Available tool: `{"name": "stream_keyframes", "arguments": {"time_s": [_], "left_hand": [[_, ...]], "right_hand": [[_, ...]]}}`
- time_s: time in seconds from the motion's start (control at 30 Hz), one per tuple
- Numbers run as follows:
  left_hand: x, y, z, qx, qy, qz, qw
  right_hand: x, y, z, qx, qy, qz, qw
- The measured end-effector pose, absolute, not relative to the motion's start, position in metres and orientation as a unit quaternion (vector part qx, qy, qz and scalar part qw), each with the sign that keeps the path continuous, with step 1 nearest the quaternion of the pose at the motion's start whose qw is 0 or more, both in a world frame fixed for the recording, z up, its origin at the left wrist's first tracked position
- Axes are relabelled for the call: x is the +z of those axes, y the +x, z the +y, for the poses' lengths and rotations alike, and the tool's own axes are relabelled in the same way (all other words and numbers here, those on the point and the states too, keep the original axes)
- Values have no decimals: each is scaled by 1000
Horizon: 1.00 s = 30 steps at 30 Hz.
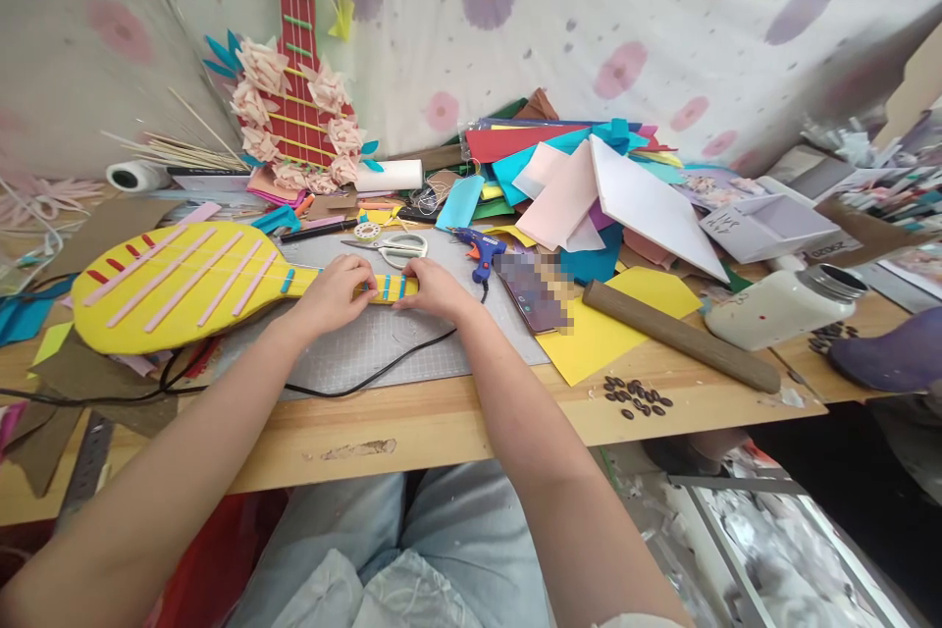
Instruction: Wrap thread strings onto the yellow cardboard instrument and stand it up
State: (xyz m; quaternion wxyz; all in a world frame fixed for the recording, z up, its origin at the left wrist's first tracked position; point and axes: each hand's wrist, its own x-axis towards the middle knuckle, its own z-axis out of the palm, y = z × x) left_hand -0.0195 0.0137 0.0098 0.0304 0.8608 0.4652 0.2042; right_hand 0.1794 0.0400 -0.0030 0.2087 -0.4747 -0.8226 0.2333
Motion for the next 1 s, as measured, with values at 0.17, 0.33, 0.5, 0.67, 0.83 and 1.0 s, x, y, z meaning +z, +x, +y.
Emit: {"name": "stream_keyframes", "arguments": {"time_s": [0.17, 0.33, 0.5, 0.67, 0.83, 1.0], "left_hand": [[-2, -13, 10, 253, 845, 470, 2], [-3, -11, 8, 258, 849, 461, 10], [-5, -7, 6, 267, 844, 465, 15], [-7, -6, 4, 271, 842, 467, 12], [-4, -5, 4, 272, 837, 475, 5], [3, 0, 0, 316, 797, 514, -7]], "right_hand": [[-2, 180, 41, 221, -479, -825, 202], [-2, 179, 40, 216, -484, -826, 190], [0, 174, 36, 202, -512, -817, 173], [3, 172, 34, 201, -516, -816, 168], [3, 173, 34, 201, -513, -817, 169], [1, 177, 38, 229, -500, -809, 207]]}}
